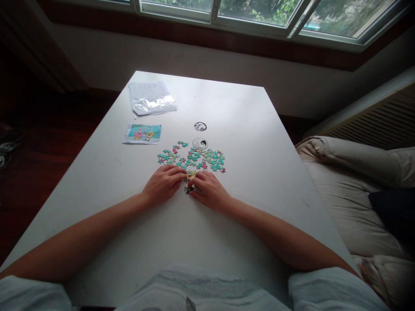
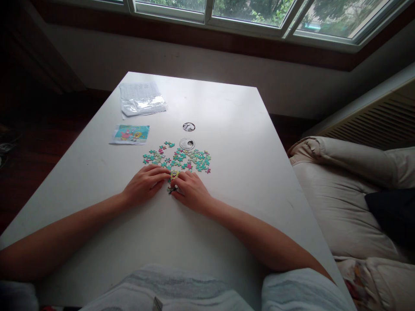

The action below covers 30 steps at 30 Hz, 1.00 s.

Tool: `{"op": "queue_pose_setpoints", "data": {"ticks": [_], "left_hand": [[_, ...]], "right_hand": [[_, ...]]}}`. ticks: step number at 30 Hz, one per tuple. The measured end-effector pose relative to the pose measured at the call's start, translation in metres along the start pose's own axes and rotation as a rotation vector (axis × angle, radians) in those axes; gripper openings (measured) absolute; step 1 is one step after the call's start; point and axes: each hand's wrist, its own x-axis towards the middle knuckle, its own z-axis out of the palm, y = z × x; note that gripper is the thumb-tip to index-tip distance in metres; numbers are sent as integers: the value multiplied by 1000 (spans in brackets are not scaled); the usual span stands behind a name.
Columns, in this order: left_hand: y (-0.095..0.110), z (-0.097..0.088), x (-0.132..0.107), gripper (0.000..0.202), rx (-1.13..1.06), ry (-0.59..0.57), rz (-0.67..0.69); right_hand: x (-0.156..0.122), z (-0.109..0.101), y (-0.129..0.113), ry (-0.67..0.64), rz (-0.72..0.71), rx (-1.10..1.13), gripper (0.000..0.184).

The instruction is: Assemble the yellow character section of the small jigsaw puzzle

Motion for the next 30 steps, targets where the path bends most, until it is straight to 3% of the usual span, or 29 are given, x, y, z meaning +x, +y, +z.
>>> {"op": "queue_pose_setpoints", "data": {"ticks": [15, 30], "left_hand": [[-1, 2, 0, 26, -21, -1, -7], [2, -1, 1, 26, -10, 1, 11]], "right_hand": [[2, 0, -1, -2, 26, 39, 16], [0, -7, 9, 75, 23, -59, 11]]}}
